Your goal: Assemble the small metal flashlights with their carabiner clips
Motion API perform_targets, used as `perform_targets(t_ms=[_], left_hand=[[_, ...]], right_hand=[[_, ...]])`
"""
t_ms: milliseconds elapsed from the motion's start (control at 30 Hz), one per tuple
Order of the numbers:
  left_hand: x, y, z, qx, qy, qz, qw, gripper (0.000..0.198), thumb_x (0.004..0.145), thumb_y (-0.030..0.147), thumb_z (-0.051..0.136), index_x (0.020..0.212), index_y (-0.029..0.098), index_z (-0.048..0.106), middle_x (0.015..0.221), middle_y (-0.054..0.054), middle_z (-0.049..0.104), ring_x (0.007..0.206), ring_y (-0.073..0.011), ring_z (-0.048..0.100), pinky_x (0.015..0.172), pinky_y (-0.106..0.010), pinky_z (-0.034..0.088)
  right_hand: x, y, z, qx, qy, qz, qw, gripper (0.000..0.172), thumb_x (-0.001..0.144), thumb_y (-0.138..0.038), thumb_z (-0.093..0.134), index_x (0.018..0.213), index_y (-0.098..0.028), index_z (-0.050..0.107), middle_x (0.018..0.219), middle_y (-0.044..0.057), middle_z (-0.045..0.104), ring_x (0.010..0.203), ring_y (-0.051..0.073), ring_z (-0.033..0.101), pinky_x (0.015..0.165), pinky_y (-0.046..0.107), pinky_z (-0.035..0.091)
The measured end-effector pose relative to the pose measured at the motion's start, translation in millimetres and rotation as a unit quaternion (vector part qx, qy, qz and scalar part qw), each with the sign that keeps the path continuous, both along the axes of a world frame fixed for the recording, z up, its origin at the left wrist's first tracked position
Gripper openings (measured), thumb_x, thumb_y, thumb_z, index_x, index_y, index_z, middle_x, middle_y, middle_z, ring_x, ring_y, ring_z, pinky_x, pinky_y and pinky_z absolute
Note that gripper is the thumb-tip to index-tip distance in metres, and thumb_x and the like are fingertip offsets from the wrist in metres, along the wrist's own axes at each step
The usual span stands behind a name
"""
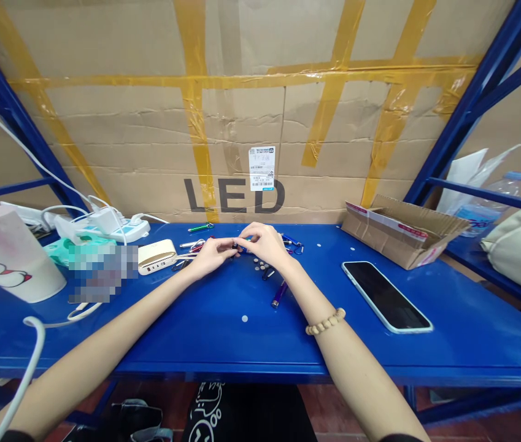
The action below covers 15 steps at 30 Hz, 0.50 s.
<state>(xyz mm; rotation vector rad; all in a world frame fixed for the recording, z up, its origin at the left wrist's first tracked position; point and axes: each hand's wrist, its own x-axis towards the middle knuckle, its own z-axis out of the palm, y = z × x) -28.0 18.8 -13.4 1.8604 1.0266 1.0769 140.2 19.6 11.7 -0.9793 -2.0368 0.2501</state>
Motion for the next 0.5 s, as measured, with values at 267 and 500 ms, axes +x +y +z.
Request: perform_targets(t_ms=[267, 500], left_hand=[[0, 1, -3.8, 0.047, 0.065, 0.021, 0.997, 0.029, 0.07, 0.011, 0.055, 0.096, 0.013, 0.067, 0.095, -0.009, 0.07, 0.084, -0.0218, 0.064, 0.08, -0.035, 0.05], [-3, 2, 1.5, 0.099, 0.02, 0.06, 0.993, 0.015, 0.075, 0.016, 0.052, 0.086, 0.014, 0.062, 0.088, -0.006, 0.066, 0.085, -0.0171, 0.061, 0.083, -0.031, 0.046]], right_hand=[[1, 1, -0.8, -0.037, -0.069, 0.033, 0.996, 0.017, 0.075, -0.036, 0.062, 0.077, -0.021, 0.071, 0.089, 0.003, 0.067, 0.067, 0.012, 0.061, 0.058, 0.023, 0.045], [13, 7, 7.6, -0.048, 0.012, -0.069, 0.996, 0.021, 0.079, -0.036, 0.056, 0.087, -0.022, 0.07, 0.088, 0.002, 0.07, 0.057, 0.011, 0.059, 0.055, 0.024, 0.043]])
